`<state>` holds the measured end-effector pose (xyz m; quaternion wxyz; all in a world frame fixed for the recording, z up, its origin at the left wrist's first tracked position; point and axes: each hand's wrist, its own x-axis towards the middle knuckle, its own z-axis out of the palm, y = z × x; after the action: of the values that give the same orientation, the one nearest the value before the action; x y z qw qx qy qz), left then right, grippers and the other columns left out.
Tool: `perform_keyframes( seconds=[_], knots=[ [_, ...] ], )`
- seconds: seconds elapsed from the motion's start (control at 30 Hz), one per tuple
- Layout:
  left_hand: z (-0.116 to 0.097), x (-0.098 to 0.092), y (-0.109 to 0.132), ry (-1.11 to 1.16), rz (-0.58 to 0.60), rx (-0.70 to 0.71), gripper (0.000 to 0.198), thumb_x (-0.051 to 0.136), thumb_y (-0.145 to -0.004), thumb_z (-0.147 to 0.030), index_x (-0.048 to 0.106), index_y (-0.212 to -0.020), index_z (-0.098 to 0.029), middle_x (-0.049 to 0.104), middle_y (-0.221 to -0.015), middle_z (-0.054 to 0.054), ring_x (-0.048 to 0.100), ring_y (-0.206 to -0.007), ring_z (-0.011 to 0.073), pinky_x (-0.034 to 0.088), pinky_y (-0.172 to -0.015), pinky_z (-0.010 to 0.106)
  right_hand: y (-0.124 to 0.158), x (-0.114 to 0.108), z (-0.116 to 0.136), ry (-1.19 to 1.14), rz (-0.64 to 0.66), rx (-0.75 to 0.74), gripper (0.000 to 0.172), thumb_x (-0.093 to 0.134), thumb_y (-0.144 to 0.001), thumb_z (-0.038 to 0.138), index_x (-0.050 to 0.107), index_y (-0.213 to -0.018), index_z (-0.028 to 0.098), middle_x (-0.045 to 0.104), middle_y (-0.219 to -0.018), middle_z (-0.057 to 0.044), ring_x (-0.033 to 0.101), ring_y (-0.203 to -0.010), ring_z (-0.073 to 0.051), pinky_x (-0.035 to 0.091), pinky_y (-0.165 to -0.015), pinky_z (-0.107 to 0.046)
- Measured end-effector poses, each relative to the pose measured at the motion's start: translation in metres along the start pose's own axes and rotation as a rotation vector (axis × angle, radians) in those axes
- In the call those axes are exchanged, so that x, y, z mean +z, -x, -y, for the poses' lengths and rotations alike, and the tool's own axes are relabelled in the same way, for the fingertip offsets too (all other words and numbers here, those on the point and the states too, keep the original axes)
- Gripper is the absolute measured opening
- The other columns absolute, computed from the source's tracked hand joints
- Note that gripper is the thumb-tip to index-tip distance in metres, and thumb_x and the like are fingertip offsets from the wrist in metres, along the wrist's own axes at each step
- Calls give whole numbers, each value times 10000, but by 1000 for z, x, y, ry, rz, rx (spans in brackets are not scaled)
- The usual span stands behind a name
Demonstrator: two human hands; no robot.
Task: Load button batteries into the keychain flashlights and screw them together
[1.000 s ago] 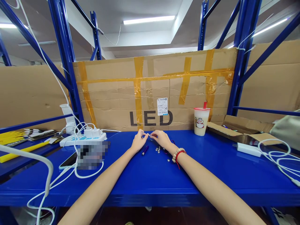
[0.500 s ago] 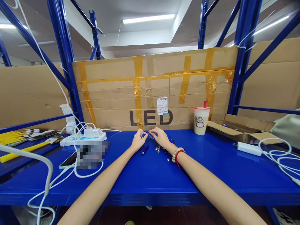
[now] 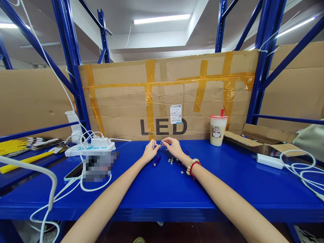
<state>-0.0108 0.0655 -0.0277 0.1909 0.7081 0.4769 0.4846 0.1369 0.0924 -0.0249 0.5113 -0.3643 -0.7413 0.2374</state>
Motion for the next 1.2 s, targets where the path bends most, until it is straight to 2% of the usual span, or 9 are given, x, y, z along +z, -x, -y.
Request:
perform_keyframes(
  seconds=[0.27, 0.47, 0.83, 1.2],
  knots=[
    [1, -1, 0, 36, 1, -20, 126, 520, -873, -228, 519, -900, -106, 557, -718, -14, 457, -492, 50, 393, -469, 182, 2, -1, 6, -50, -11, 65, 126, 572, -847, 198, 598, -915, 95, 618, -794, -27, 611, -717, -111, 511, -519, -195],
    [3, 0, -1, 82, 6, -48, 142, 498, -890, -235, 514, -938, -103, 569, -704, -21, 413, -412, 26, 365, -407, 161, 4, -3, 10, -66, -1, 59, 126, 610, -816, 205, 624, -884, 100, 637, -794, -27, 618, -706, -114, 519, -535, -211],
    [5, 0, -1, 163, 11, -87, 125, 521, -872, -219, 491, -926, -111, 553, -673, -34, 400, -390, 17, 295, -339, 127, 3, -2, 9, -161, -3, 71, 128, 585, -838, 218, 606, -853, 92, 633, -816, -37, 622, -724, -113, 531, -548, -213],
    [-3, 1, -1, 283, 5, -143, 96, 510, -880, -189, 500, -914, -99, 542, -657, -38, 387, -373, 6, 277, -318, 115, 3, -3, 7, -137, 9, 83, 100, 607, -819, 190, 607, -809, 90, 634, -779, -17, 612, -677, -97, 519, -551, -209]
  ],
)
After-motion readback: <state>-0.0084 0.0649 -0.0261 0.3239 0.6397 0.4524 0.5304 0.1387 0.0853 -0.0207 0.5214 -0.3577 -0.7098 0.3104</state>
